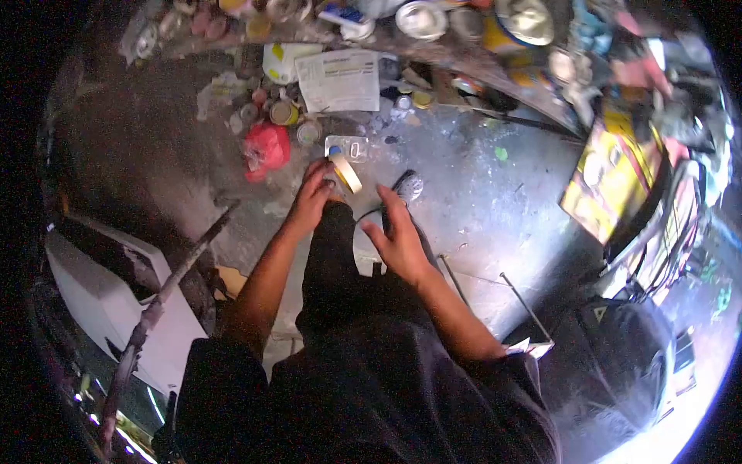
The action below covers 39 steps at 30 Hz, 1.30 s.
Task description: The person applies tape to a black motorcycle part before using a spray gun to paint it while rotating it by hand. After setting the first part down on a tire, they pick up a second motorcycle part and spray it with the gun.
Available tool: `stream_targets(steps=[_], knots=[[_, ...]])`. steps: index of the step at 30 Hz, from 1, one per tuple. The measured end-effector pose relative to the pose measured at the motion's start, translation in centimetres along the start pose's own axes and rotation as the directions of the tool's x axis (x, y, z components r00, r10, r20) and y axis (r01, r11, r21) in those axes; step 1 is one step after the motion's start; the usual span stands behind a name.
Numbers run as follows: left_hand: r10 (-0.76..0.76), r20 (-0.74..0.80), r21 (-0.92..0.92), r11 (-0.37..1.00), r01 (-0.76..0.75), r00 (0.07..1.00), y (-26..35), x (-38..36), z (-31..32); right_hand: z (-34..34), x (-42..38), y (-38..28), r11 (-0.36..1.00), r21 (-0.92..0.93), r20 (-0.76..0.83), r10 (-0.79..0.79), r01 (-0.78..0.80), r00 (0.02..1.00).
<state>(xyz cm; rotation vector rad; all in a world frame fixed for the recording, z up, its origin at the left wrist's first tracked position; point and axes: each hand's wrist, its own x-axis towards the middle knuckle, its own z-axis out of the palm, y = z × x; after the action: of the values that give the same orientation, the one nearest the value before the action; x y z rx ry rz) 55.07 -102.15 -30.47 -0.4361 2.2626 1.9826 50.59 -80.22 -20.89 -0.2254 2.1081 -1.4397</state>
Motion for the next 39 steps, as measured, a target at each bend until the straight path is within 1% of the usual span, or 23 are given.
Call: stream_targets(steps=[1,3,4,5,6,7,8,9,11,12,13,14,17,20,23,24,26,27,29,31,34,37,39], knots=[[-0.020,0.018,-0.075,0.997,0.021,1.000,4.1,-1.2,1.0,-1.4,-0.4,-3.4,0.999,0.038,0.028,-0.001,0.000,1.000],[0.084,0.034,0.004,0.996,-0.084,0.996,9.8,-2.7,2.8,-4.1,-1.6,-8.5,0.993,0.113,0.084,-0.030,0.021,0.996],[0.112,0.047,-0.024,0.994,-0.111,0.993,12.6,-3.4,3.6,-5.3,-2.8,-9.8,0.983,0.177,0.058,0.039,-0.048,0.998],[0.145,0.057,-0.051,0.989,-0.142,0.988,15.4,-3.7,4.3,-6.8,-3.7,-11.2,0.985,0.169,0.045,0.028,-0.036,0.999],[0.298,0.032,0.134,0.945,-0.300,0.954,18.4,-3.6,4.9,-8.3,-4.7,-12.6,0.987,0.161,0.034,0.022,-0.027,0.999],[0.284,-0.010,0.079,0.956,-0.283,0.959,21.9,-4.0,5.6,-9.8,-6.0,-13.9,0.988,0.154,0.025,0.024,-0.028,0.999],[0.265,-0.051,0.020,0.964,-0.265,0.963,25.7,-4.5,6.3,-11.2,-6.8,-15.2,0.993,0.080,-0.044,-0.079,0.083,0.996],[0.242,-0.089,-0.041,0.968,-0.247,0.966,28.9,-4.9,7.0,-12.5,-7.4,-15.7,0.970,-0.023,-0.100,-0.241,0.240,0.965],[0.337,-0.066,-0.015,0.941,-0.339,0.939,33.0,-5.8,8.2,-14.9,-8.0,-16.2,0.830,-0.256,-0.161,-0.542,0.496,0.825],[0.367,-0.037,-0.031,0.929,-0.368,0.929,34.4,-6.3,8.8,-15.9,-8.1,-16.7,0.777,-0.295,-0.163,-0.614,0.556,0.772],[0.392,-0.009,-0.047,0.919,-0.392,0.920,35.7,-6.8,9.4,-16.8,-8.2,-17.1,0.720,-0.332,-0.159,-0.679,0.609,0.717],[0.439,0.008,0.020,0.898,-0.439,0.898,37.1,-7.1,9.9,-17.6,-8.5,-17.5,0.659,-0.368,-0.149,-0.738,0.656,0.658],[0.463,-0.002,-0.028,0.886,-0.463,0.886,38.2,-7.5,11.6,-19.0,-9.3,-18.2,0.583,-0.447,-0.164,-0.799,0.678,0.579],[0.470,0.008,-0.011,0.883,-0.470,0.883,39.1,-7.7,12.0,-20.0,-10.0,-18.2,0.553,-0.449,-0.164,-0.823,0.702,0.543],[0.704,-0.126,0.363,0.689,-0.628,0.699,42.0,-7.0,12.7,-20.1,-12.1,-18.8,0.717,-0.247,-0.190,-0.695,0.652,0.693],[0.721,-0.085,0.396,0.658,-0.640,0.688,42.1,-6.5,12.3,-20.2,-12.6,-19.4,0.804,-0.094,-0.138,-0.594,0.587,0.793],[0.663,-0.016,0.347,0.706,-0.618,0.749,40.8,-5.3,11.6,-20.6,-13.4,-20.7,0.910,0.185,0.038,-0.383,0.370,0.923],[0.631,0.017,0.323,0.730,-0.602,0.775,40.6,-5.1,11.4,-20.6,-13.5,-20.8,0.890,0.184,0.025,-0.427,0.416,0.904],[0.599,-0.071,0.350,0.764,-0.542,0.798,40.4,-5.4,12.2,-20.7,-13.6,-20.7,0.847,0.183,0.001,-0.508,0.499,0.861],[0.522,-0.163,0.374,0.818,-0.437,0.837,40.3,-5.6,12.6,-21.1,-14.0,-21.1,0.841,0.201,0.038,-0.519,0.502,0.854],[0.377,-0.146,0.240,0.910,-0.337,0.915,40.5,-6.1,13.0,-21.3,-14.4,-21.2,0.834,0.201,0.056,-0.534,0.514,0.844],[0.293,-0.082,0.017,0.956,-0.292,0.953,39.9,-5.9,13.3,-22.0,-14.8,-21.6,0.827,0.166,0.071,-0.553,0.537,0.830],[0.254,-0.062,0.003,0.967,-0.254,0.965,40.3,-6.4,13.7,-22.3,-14.9,-21.7,0.823,0.163,0.073,-0.561,0.545,0.825]])
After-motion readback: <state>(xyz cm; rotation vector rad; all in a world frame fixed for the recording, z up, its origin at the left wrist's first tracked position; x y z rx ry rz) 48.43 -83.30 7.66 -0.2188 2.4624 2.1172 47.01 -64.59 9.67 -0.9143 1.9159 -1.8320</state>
